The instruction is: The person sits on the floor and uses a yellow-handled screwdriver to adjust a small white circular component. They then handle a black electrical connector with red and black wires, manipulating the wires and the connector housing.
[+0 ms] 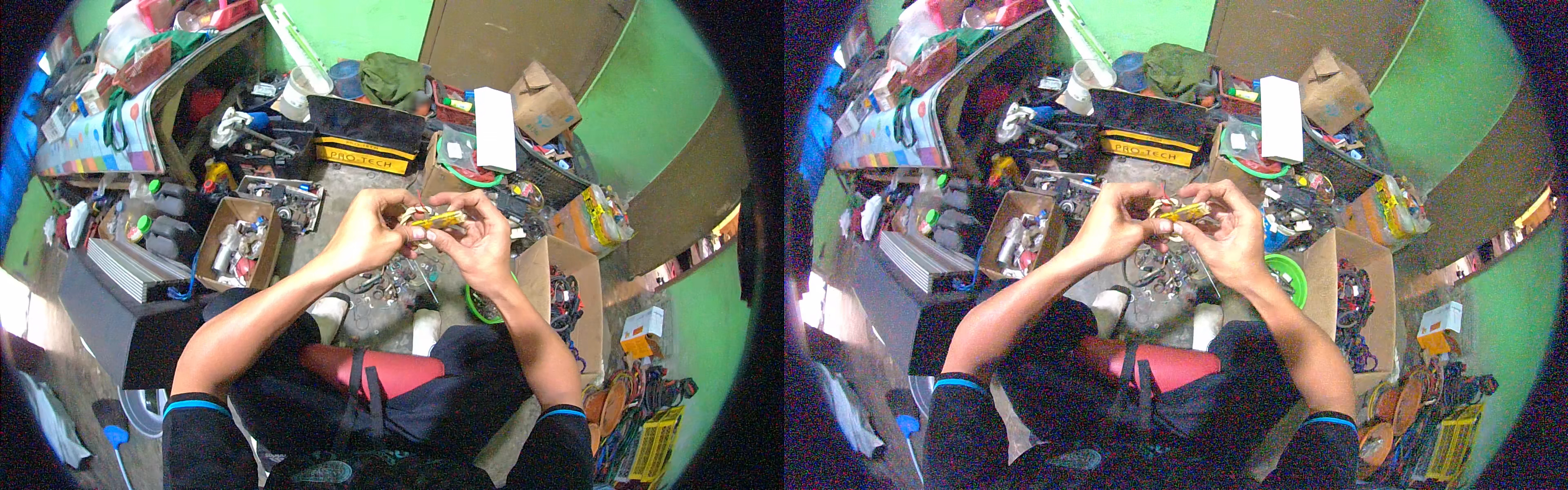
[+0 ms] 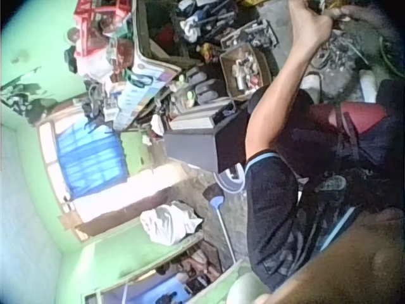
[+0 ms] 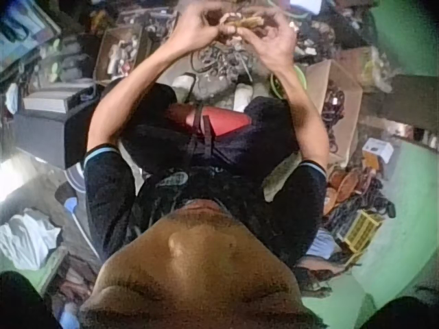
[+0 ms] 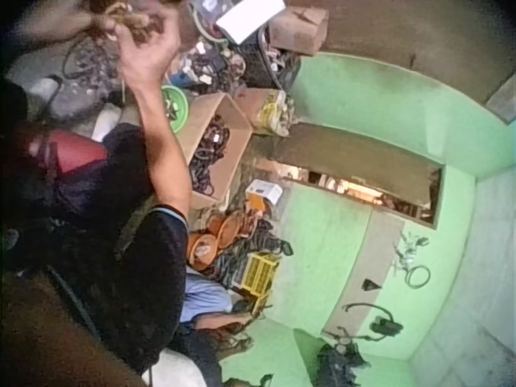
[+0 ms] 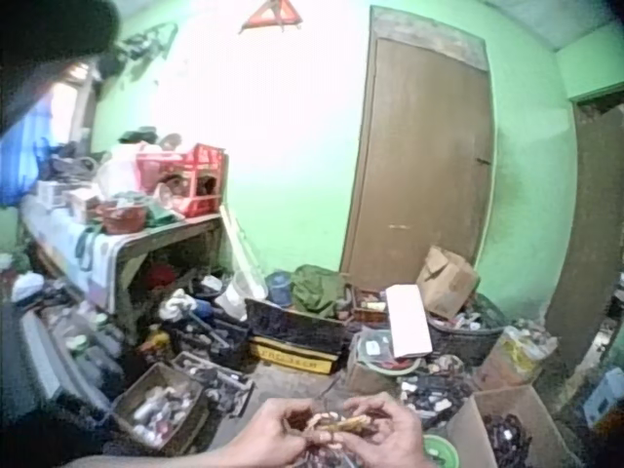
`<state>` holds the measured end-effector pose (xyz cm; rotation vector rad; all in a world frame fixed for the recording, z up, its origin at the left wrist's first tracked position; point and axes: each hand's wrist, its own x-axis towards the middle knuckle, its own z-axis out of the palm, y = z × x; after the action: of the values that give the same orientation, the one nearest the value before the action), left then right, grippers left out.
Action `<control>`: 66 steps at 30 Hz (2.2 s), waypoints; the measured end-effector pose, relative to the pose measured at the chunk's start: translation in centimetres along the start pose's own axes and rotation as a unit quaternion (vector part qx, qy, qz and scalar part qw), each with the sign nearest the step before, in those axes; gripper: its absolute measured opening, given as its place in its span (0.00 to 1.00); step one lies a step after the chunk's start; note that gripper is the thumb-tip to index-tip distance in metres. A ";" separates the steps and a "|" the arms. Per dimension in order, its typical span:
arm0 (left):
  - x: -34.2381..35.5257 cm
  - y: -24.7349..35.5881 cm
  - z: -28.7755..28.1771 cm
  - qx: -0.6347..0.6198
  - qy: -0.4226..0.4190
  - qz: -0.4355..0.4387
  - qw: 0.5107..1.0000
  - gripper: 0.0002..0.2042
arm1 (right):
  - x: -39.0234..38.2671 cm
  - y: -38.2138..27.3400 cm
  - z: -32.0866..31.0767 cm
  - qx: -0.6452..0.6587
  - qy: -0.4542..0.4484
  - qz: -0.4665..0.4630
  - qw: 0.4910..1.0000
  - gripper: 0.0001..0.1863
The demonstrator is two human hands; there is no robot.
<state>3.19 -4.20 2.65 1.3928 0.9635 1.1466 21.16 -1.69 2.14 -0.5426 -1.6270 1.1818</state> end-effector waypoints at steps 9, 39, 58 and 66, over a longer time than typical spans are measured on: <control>0.1 -1.3 -0.4 0.287 0.108 0.167 0.937 0.12 | 0.1 1.1 -0.7 -0.052 -0.028 0.077 0.995 0.12; 0.3 -1.5 0.3 -0.161 0.072 -0.056 0.983 0.11 | 0.3 0.6 1.1 -0.202 0.143 0.014 0.969 0.18; 0.0 0.2 0.0 -0.147 0.171 0.018 0.974 0.11 | 0.3 -0.7 0.2 -0.414 0.005 -0.220 0.884 0.20; -0.4 -0.1 1.0 -0.167 0.145 0.067 0.973 0.10 | 0.9 -0.3 0.7 -0.394 0.076 -0.226 0.888 0.23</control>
<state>4.08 -4.80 2.46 1.0475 0.8367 1.5671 20.24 -1.40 2.79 -0.6793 -1.9266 0.0912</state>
